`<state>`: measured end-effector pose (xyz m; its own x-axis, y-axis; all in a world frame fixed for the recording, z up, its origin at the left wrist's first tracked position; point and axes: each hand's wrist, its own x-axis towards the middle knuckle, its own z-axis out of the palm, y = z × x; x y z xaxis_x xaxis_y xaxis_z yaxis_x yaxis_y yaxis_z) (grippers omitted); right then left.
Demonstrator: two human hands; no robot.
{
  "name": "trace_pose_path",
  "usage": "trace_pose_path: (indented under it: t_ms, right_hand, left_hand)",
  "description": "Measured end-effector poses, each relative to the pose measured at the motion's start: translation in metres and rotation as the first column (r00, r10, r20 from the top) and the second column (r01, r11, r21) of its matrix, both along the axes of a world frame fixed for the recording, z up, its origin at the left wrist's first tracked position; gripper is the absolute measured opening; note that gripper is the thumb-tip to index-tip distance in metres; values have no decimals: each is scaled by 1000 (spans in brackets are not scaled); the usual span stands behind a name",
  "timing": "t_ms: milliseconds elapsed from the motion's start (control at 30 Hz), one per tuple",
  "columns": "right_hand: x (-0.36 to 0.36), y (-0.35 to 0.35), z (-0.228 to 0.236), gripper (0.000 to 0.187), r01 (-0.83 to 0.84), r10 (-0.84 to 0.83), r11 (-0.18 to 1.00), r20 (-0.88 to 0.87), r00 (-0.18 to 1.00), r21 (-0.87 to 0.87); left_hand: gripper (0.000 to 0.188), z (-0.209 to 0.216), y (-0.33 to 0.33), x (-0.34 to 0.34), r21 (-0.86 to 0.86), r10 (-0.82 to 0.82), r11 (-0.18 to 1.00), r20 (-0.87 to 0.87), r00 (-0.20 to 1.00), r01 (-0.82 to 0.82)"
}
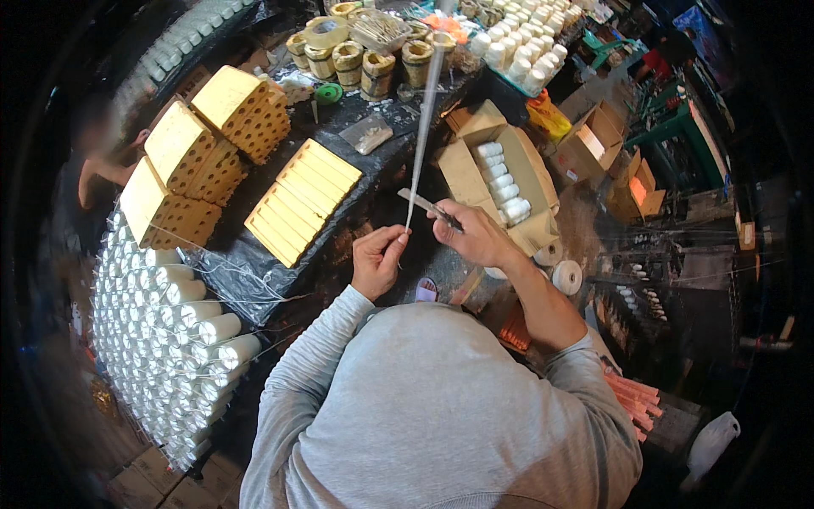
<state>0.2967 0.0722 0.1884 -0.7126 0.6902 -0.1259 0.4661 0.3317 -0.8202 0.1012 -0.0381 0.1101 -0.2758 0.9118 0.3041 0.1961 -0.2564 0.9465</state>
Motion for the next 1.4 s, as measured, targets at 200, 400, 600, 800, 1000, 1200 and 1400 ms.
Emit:
trace_pose_path:
  t_ms: [200,400,600,800,1000,1200,1400]
  right_hand:
    - [-41,-4,46,70,-168,90,936,251,964,309]
    - [-66,-14,51,68,-135,75,950,212,974,281]
    - [-65,-21,70,62,-80,86,961,10,996,-265]
    - [-55,-27,94,61,-113,50,918,-170,984,-381]
    - [-38,-36,104,64,-139,76,907,-170,983,-398]
    - [-18,-41,94,67,-143,55,903,-222,974,-405]
    - [2,-35,78,64,-75,-38,905,-255,966,-419]
  left_hand:
    - [12,4,-10,-22,-7,-34,999,-56,998,33]
    - [13,13,-13,-43,49,-130,990,-68,989,134]
    - [38,54,-2,-74,-97,-465,757,614,637,646]
    - [46,109,9,-77,23,-576,707,597,558,706]
    - [42,146,22,-62,121,-671,723,359,649,680]
    - [17,156,46,-54,148,-663,710,-186,725,688]
    - [6,142,39,-18,139,-492,854,-95,865,501]
